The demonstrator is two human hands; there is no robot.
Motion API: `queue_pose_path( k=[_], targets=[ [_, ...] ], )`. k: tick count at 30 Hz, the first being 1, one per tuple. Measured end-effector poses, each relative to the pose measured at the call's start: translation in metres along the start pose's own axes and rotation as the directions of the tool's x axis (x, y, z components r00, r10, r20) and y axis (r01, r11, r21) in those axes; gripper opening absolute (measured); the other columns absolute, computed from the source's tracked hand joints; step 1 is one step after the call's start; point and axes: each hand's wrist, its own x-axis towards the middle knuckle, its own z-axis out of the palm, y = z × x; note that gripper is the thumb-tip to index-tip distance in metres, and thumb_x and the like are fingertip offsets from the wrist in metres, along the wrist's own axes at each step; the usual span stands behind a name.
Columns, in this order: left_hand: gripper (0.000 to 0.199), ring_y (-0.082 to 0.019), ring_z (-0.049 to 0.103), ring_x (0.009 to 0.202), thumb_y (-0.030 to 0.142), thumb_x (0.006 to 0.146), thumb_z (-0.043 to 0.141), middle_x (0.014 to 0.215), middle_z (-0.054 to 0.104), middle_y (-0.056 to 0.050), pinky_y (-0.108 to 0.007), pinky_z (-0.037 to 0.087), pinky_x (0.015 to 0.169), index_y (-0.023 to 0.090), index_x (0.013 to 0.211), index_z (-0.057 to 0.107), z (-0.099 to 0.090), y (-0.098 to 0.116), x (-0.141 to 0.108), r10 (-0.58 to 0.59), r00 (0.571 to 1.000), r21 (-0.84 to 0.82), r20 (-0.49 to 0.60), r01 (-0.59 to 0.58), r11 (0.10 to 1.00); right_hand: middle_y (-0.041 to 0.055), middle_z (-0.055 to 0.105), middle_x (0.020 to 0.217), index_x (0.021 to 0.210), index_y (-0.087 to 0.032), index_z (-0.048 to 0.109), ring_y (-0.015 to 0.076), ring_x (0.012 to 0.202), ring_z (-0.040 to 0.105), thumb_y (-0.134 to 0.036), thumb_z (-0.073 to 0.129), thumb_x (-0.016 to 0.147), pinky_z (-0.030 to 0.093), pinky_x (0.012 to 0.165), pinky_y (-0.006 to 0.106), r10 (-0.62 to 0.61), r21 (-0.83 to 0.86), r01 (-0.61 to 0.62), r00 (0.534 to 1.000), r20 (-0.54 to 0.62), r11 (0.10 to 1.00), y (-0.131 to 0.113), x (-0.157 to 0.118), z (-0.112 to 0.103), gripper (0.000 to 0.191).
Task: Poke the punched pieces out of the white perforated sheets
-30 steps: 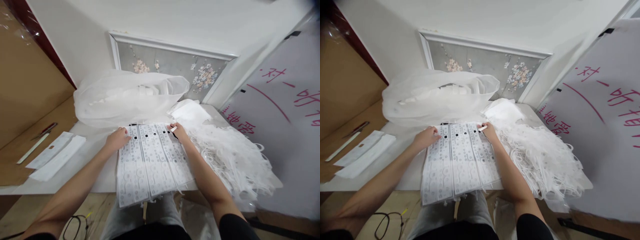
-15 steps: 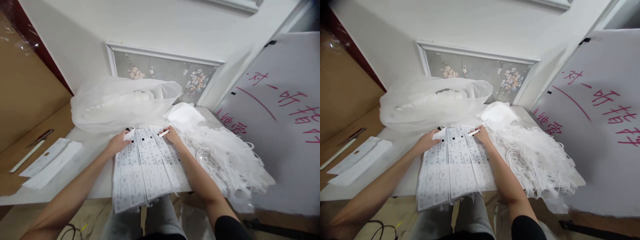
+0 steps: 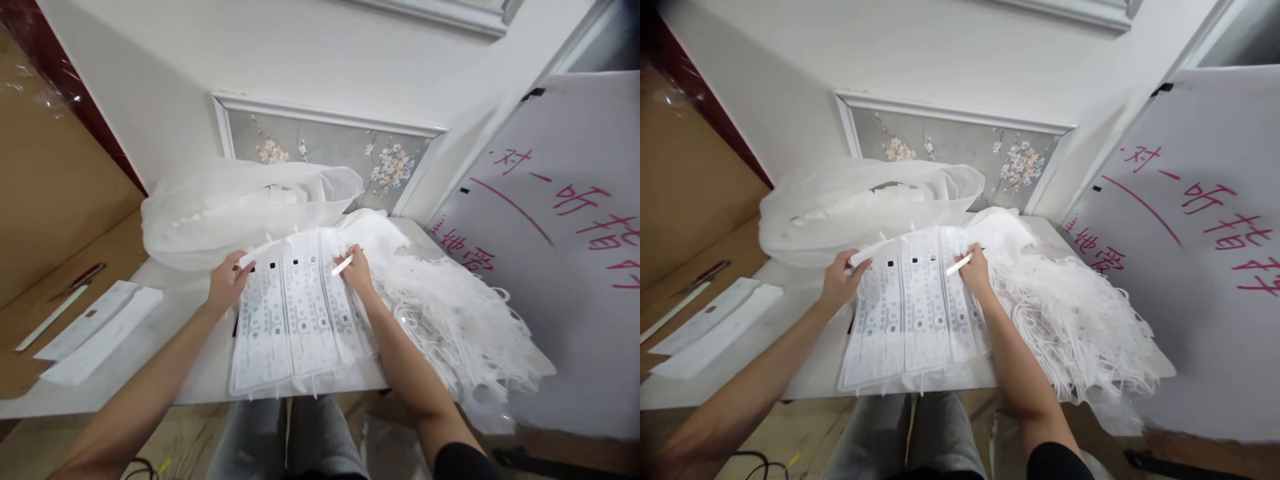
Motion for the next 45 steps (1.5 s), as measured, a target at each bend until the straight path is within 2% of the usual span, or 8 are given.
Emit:
queue_pose_path(
  k=[4, 11, 17, 20, 23, 28, 37, 45],
  targets=[
    [0.034, -0.02, 0.065, 0.105, 0.043, 0.095, 0.049, 0.123, 0.066, -0.006, -0.031, 0.053, 0.096, 0.023, 0.122, 0.055, 0.015, 0.009, 0.001, -0.009, 0.999, -0.127, -0.054, 0.002, 0.992, 0.0015, 0.066, 0.088, 0.092, -0.026, 0.04, 0.0192, 0.081, 0.067, -0.044, 0.066, 0.08, 0.049, 0.075, 0.031, -0.083, -0.093, 0.064, 0.971, -0.224, 0.994, -0.003, 0.003, -0.018, 0.034],
    [0.034, -0.021, 0.06, 0.124, 0.026, 0.096, 0.038, 0.124, 0.069, -0.007, -0.038, 0.042, 0.114, 0.021, 0.109, 0.069, 0.034, -0.003, 0.006, 0.224, 0.932, -0.107, 0.286, -0.201, 0.974, 0.0106, 0.068, 0.096, 0.089, -0.024, 0.044, 0.0275, 0.093, 0.065, -0.027, 0.061, 0.073, 0.048, 0.086, 0.04, -0.014, -0.311, -0.034, 0.988, -0.151, 0.95, 0.03, 0.023, -0.043, 0.023],
    [0.041, -0.023, 0.049, 0.138, 0.037, 0.097, 0.041, 0.139, 0.062, -0.008, -0.042, 0.035, 0.119, 0.02, 0.124, 0.066, 0.045, -0.017, 0.01, 0.254, 0.835, -0.074, 0.489, -0.251, 0.965, 0.0149, 0.061, 0.132, 0.091, -0.024, 0.041, 0.0233, 0.102, 0.065, -0.031, 0.057, 0.079, 0.048, 0.09, 0.037, -0.117, -0.214, 0.047, 0.938, -0.327, 0.976, 0.017, 0.015, -0.057, 0.022],
    [0.045, -0.024, 0.041, 0.145, 0.042, 0.097, 0.043, 0.148, 0.055, -0.009, -0.041, 0.031, 0.121, 0.018, 0.128, 0.065, 0.047, -0.02, 0.011, 0.29, 0.781, -0.11, 0.553, -0.276, 0.955, 0.0093, 0.069, 0.114, 0.094, -0.025, 0.04, 0.0167, 0.085, 0.067, -0.052, 0.048, 0.093, 0.049, 0.079, 0.03, -0.158, -0.018, 0.159, 0.947, -0.278, 0.987, -0.019, -0.001, -0.036, 0.028],
    [0.046, -0.023, 0.037, 0.147, 0.043, 0.097, 0.044, 0.148, 0.054, -0.009, -0.041, 0.029, 0.122, 0.019, 0.131, 0.064, 0.044, -0.024, 0.013, 0.287, 0.744, -0.135, 0.604, -0.26, 0.956, 0.001, 0.069, 0.08, 0.104, -0.026, 0.043, 0.0123, 0.05, 0.054, -0.071, 0.018, 0.095, 0.041, 0.052, 0.026, -0.008, 0.205, -0.003, 0.999, 0.052, 0.979, -0.056, -0.018, 0.009, 0.052],
    [0.047, -0.024, 0.039, 0.146, 0.047, 0.094, 0.055, 0.148, 0.054, -0.007, -0.042, 0.03, 0.122, 0.024, 0.134, 0.063, 0.032, -0.035, 0.015, 0.358, 0.713, -0.252, 0.602, -0.255, 0.933, -0.0012, 0.059, 0.063, 0.083, -0.023, 0.056, 0.0121, 0.054, 0.052, -0.074, 0.041, 0.091, 0.042, 0.053, 0.025, -0.096, 0.217, 0.021, 0.935, 0.34, 0.976, -0.086, -0.036, 0.082, 0.053],
    [0.055, -0.026, 0.034, 0.149, 0.051, 0.091, 0.064, 0.153, 0.048, -0.005, -0.042, 0.027, 0.123, 0.028, 0.14, 0.059, 0.019, -0.04, 0.015, 0.357, 0.688, -0.247, 0.632, -0.258, 0.934, 0.0009, 0.065, 0.064, 0.084, -0.018, 0.076, 0.015, 0.058, 0.056, -0.054, 0.077, 0.073, 0.046, 0.057, 0.029, 0.096, 0.248, -0.2, 0.922, 0.376, 0.948, -0.045, -0.044, 0.109, 0.038],
    [0.057, -0.027, 0.035, 0.148, 0.053, 0.093, 0.061, 0.153, 0.049, -0.005, -0.043, 0.028, 0.122, 0.027, 0.143, 0.056, 0.021, -0.041, 0.013, 0.404, 0.685, -0.246, 0.607, -0.321, 0.915, 0.0013, 0.061, 0.059, 0.079, -0.017, 0.075, 0.0158, 0.057, 0.055, -0.053, 0.072, 0.079, 0.04, 0.051, 0.027, 0.007, 0.16, -0.088, 0.893, 0.45, 0.983, -0.029, -0.046, 0.118, 0.037]
  ],
)
